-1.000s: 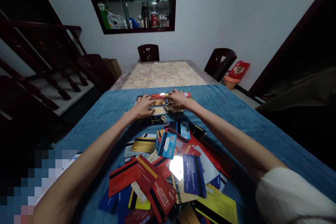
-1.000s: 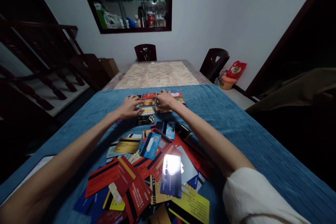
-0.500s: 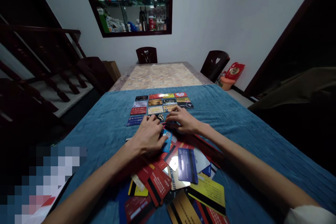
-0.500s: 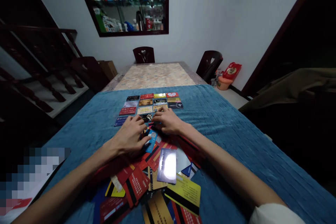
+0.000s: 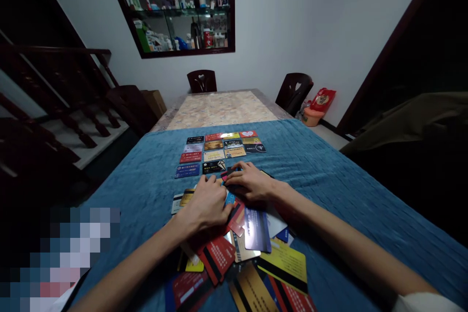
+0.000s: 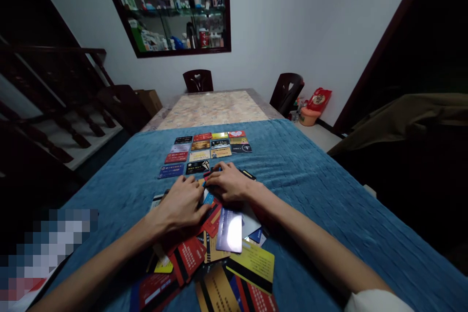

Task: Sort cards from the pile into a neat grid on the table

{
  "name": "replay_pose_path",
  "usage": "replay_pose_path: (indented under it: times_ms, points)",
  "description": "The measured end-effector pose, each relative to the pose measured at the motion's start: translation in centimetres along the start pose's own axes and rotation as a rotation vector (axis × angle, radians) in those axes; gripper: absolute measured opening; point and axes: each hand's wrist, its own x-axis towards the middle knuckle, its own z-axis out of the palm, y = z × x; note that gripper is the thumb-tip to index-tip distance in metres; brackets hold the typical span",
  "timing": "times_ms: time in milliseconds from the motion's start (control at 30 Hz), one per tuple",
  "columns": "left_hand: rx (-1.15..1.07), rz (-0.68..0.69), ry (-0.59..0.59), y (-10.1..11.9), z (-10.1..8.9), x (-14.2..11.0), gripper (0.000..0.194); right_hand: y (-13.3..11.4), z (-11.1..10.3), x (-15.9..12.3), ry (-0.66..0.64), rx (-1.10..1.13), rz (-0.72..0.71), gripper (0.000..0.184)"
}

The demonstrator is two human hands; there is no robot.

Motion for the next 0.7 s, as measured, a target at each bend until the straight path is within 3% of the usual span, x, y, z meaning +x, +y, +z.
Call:
replay_pose_path:
  times_ms: [233,433,700]
  points:
    - [-0.014,-0.004,-0.023,0.10,0.05,0.02,0.038,0.21,0.18,-0.04,0.031,-0.039,-0.037,0.031]
    - [-0.048,-0.039,-0.022,0.16,0.27,-0.08,0.050,0.30,-0.05,-0.13,0.010,-0.044,-0.049,0.032]
    - [-0.062,-0.097,-0.061,0.82,0.16,-0.12,0.041,0.39,-0.23,-0.22,0.001,0.001,-0.069,0.034]
